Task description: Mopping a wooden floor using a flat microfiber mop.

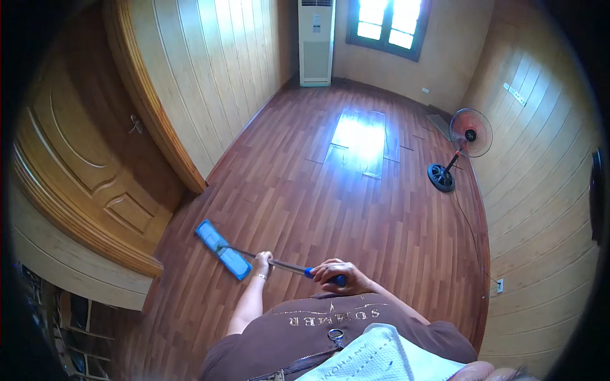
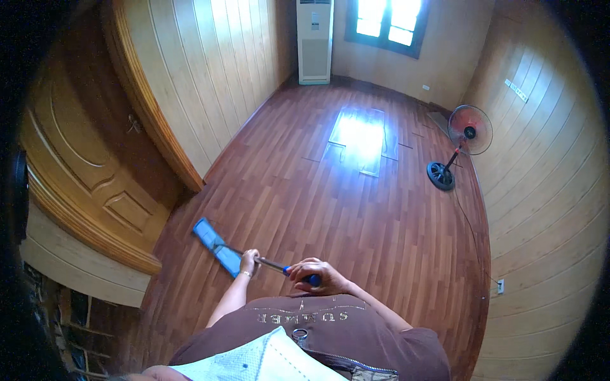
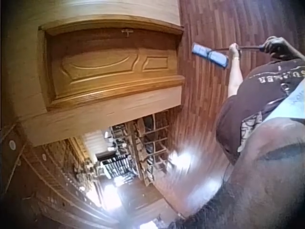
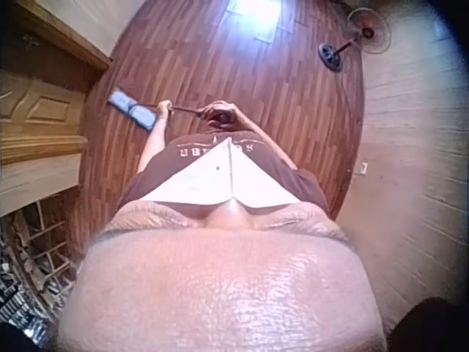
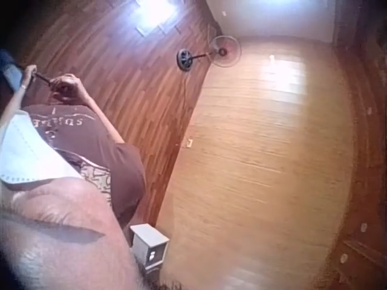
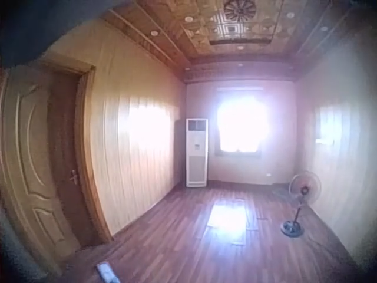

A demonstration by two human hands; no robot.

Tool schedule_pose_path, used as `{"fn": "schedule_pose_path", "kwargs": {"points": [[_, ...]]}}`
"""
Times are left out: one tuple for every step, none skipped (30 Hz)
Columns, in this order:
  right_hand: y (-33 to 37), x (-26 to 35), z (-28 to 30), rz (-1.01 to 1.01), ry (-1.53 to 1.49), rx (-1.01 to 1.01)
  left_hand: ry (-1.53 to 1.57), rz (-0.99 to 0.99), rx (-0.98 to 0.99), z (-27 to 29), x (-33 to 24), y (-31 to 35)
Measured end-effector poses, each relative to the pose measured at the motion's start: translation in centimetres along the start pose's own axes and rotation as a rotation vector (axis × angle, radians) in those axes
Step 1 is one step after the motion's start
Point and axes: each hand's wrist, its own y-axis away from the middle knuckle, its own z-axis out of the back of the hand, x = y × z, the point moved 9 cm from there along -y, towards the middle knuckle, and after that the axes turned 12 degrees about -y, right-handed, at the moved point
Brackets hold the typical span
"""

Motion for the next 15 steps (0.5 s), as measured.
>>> {"fn": "schedule_pose_path", "kwargs": {"points": [[-0.3, -0.6, 0.2, -0.007, -0.057, 0.008, -0.047, -0.016, -0.033, 0.2, 0.5, 0.3], [-1.2, -1.2, 0.6, -0.011, -0.116, 0.033, -0.097, -0.02, -0.078, 0.7, 0.7, 0.5], [-1.9, -1.3, 1.4, -0.029, -0.168, 0.03, -0.107, -0.006, -0.117, 0.9, 0.6, -0.2], [-2.1, -1.3, 1.8, -0.025, -0.169, 0.034, -0.122, 0.028, -0.155, 1.4, 0.9, 0.7], [-2.2, -1.6, 2.0, -0.077, -0.224, 0.055, -0.157, 0.142, -0.079, 0.3, 2.7, 1.5], [-2.2, -2.0, 2.4, -0.134, -0.271, 0.063, -0.148, 0.166, -0.061, 0.3, 2.1, 1.6], [-2.0, -1.7, 3.2, -0.131, -0.267, 0.05, -0.139, 0.188, -0.041, 0.2, 1.5, 1.7], [-2.2, -1.0, 3.8, -0.202, -0.277, 0.045, -0.235, 0.182, -0.076, 0.2, 1.3, 2.0], [-2.2, -1.0, 4.8, -0.276, -0.281, 0.031, -0.269, 0.175, -0.074, 0.2, -0.1, 1.4], [-2.1, -0.6, 6.1, -0.242, -0.273, 0.023, -0.301, 0.166, -0.071, 0.3, -1.6, 0.8], [-1.9, -0.1, 7.5, -0.246, -0.246, -0.001, -0.254, 0.063, -0.023, 0.1, -3.5, -0.4], [-1.6, 0.4, 9.0, -0.25, -0.22, -0.021, -0.203, 0.061, 0.051, -0.7, -4.9, -1.3], [-1.1, 1.1, 10.6, -0.226, -0.181, -0.042, -0.151, 0.057, 0.129, -1.8, -6.6, -2.2], [0.0, 2.0, 11.6, -0.194, -0.189, -0.086, -0.13, 0.046, 0.258, -2.1, -9.1, -2.7], [0.9, 3.3, 12.5, -0.165, -0.202, -0.114, -0.188, -0.072, 0.409, -3.3, -11.2, -2.6]]}}
